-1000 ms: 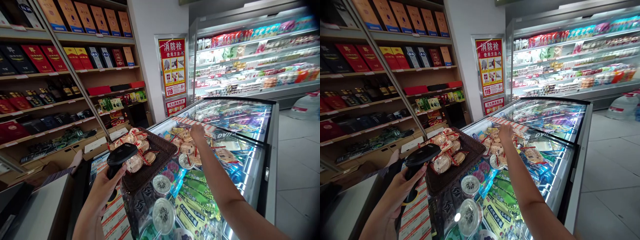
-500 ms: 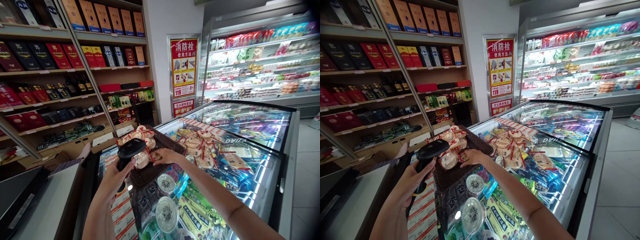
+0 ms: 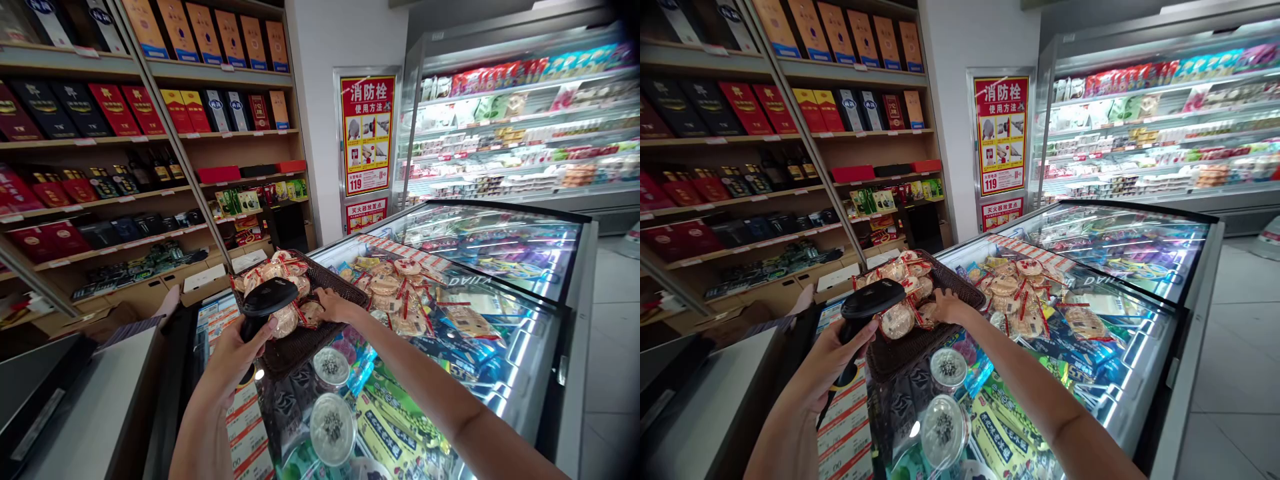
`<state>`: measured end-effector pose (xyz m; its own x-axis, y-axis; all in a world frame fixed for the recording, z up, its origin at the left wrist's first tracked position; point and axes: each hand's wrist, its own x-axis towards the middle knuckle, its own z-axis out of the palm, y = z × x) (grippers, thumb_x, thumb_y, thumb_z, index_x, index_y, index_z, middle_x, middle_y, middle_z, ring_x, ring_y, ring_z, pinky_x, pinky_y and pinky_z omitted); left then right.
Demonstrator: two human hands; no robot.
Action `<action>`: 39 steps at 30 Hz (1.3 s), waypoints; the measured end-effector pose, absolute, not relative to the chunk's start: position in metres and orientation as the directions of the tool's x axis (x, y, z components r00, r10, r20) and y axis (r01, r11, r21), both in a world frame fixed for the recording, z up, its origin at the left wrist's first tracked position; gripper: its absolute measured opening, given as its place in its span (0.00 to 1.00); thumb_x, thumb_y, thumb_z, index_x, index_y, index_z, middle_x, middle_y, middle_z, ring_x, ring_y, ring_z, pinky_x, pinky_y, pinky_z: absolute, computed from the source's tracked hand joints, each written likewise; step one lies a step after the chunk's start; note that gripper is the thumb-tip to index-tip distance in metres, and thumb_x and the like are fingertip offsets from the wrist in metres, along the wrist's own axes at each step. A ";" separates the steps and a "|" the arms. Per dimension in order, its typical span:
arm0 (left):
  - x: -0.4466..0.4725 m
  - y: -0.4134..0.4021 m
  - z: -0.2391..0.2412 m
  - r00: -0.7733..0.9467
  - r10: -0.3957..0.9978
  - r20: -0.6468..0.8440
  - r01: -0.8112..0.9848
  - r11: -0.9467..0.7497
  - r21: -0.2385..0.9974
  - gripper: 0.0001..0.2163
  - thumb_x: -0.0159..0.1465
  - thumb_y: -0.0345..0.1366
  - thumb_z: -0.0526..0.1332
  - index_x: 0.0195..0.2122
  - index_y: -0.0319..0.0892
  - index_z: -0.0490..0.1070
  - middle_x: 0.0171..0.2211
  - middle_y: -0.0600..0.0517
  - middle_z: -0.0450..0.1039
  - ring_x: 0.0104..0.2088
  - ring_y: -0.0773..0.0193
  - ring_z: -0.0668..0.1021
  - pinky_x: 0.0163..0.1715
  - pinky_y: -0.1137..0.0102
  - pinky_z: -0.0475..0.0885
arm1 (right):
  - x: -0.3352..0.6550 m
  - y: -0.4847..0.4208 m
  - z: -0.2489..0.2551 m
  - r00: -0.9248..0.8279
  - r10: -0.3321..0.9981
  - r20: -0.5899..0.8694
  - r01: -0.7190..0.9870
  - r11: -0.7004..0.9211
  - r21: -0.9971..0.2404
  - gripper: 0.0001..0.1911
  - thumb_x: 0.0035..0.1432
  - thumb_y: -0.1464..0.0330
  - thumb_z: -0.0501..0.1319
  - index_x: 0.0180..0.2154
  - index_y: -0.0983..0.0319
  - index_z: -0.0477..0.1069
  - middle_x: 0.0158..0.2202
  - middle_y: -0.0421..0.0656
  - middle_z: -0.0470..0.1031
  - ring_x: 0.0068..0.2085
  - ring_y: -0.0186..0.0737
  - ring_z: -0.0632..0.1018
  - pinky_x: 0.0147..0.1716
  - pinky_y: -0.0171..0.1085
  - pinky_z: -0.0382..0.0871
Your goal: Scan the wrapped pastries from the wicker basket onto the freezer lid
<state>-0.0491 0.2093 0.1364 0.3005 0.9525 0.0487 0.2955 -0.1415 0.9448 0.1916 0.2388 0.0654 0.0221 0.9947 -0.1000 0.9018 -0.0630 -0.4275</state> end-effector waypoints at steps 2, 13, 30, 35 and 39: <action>-0.049 0.209 0.136 0.299 0.953 0.047 0.297 -0.140 0.945 0.24 0.48 0.58 0.70 0.29 0.41 0.70 0.21 0.57 0.67 0.22 0.68 0.66 0.24 0.73 0.58 | 0.194 0.241 0.066 -0.137 0.981 -0.138 0.916 0.072 -0.395 0.33 0.58 0.71 0.61 0.64 0.63 0.59 0.56 0.54 0.72 0.58 0.53 0.72 0.56 0.46 0.60; -0.048 0.207 0.140 0.297 0.954 0.053 0.294 -0.144 0.945 0.24 0.47 0.58 0.70 0.28 0.41 0.70 0.21 0.56 0.68 0.21 0.68 0.66 0.23 0.73 0.58 | 0.204 0.252 0.046 0.025 0.997 -0.079 0.848 -0.063 -0.527 0.26 0.50 0.58 0.71 0.48 0.63 0.70 0.47 0.49 0.76 0.47 0.46 0.76 0.40 0.34 0.66; -0.040 0.205 0.135 0.420 0.907 0.023 0.319 -0.171 0.932 0.21 0.47 0.54 0.71 0.27 0.41 0.71 0.19 0.58 0.65 0.21 0.69 0.65 0.22 0.74 0.57 | 0.263 0.203 0.114 0.315 0.941 0.122 0.489 -0.051 -0.871 0.17 0.55 0.66 0.64 0.48 0.59 0.68 0.42 0.43 0.77 0.42 0.41 0.77 0.39 0.33 0.69; -0.033 0.204 0.134 0.401 0.915 0.045 0.307 -0.180 0.935 0.22 0.45 0.55 0.72 0.26 0.41 0.70 0.19 0.58 0.65 0.21 0.69 0.65 0.23 0.74 0.56 | 0.259 0.207 0.114 0.266 0.954 0.138 0.550 -0.033 -0.834 0.16 0.56 0.65 0.64 0.46 0.60 0.67 0.41 0.42 0.76 0.41 0.40 0.76 0.41 0.34 0.69; -0.031 0.200 0.137 0.380 0.924 0.044 0.337 -0.183 0.923 0.24 0.45 0.59 0.70 0.26 0.42 0.69 0.18 0.58 0.64 0.21 0.67 0.65 0.22 0.73 0.57 | 0.267 0.210 0.115 0.340 0.920 0.193 0.668 -0.091 -0.738 0.24 0.57 0.66 0.62 0.55 0.61 0.63 0.45 0.46 0.75 0.44 0.44 0.76 0.44 0.37 0.68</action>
<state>-0.0305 0.2001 0.1371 0.3796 0.9241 0.0443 0.3375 -0.1829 0.9234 0.2668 0.2096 0.1146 0.3397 0.9204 0.1934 0.6681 -0.0914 -0.7384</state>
